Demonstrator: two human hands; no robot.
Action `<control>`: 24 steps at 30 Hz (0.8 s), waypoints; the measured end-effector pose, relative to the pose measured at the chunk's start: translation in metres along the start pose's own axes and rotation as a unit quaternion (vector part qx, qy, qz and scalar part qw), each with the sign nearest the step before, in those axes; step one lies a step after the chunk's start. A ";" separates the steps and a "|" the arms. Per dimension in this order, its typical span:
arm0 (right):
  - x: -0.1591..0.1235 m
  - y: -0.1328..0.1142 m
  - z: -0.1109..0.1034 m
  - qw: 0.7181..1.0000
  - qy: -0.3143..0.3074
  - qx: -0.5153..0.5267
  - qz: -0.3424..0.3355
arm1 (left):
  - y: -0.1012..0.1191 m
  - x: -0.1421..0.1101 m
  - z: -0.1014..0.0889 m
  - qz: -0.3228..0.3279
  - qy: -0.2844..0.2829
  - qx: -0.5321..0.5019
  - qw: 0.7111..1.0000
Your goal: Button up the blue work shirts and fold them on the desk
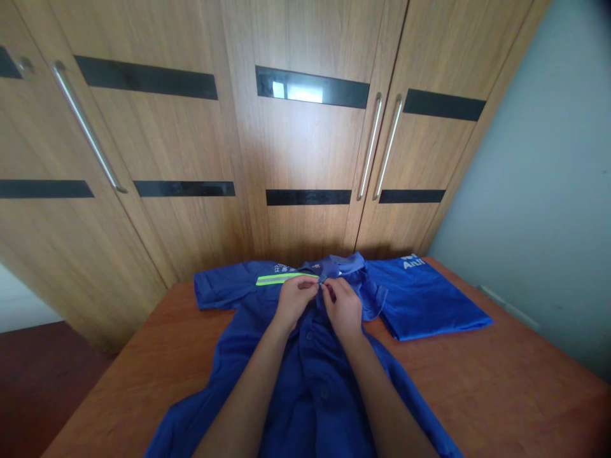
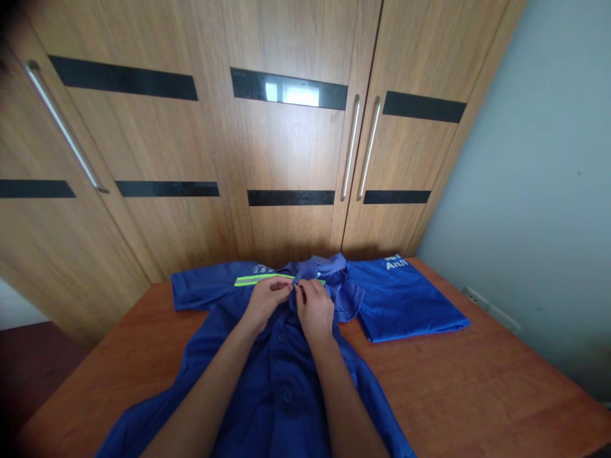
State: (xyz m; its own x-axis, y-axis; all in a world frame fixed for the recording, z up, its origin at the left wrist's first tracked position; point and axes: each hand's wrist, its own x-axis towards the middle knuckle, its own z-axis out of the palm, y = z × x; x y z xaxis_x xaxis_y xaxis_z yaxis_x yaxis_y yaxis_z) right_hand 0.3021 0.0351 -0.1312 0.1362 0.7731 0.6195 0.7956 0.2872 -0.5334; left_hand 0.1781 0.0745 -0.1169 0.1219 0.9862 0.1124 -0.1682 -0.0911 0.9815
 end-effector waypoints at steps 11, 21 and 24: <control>0.003 0.004 0.007 0.953 0.055 0.255 0.155 | -0.004 -0.005 0.000 -0.068 0.028 -0.032 0.997; 0.003 0.012 0.019 0.872 0.019 0.416 0.258 | -0.007 -0.006 0.006 -0.050 0.010 -0.011 0.999; 0.003 0.010 0.017 0.869 0.004 0.421 0.259 | -0.008 -0.005 0.006 -0.037 -0.009 0.023 0.999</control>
State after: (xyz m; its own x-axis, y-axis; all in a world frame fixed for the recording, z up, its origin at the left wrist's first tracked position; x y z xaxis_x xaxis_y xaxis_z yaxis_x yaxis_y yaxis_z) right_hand 0.3005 0.0499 -0.1445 0.3541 0.9191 0.1726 -0.0882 0.2166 -0.9723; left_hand 0.1842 0.0691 -0.1241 0.1493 0.9880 0.0408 -0.1135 -0.0239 0.9933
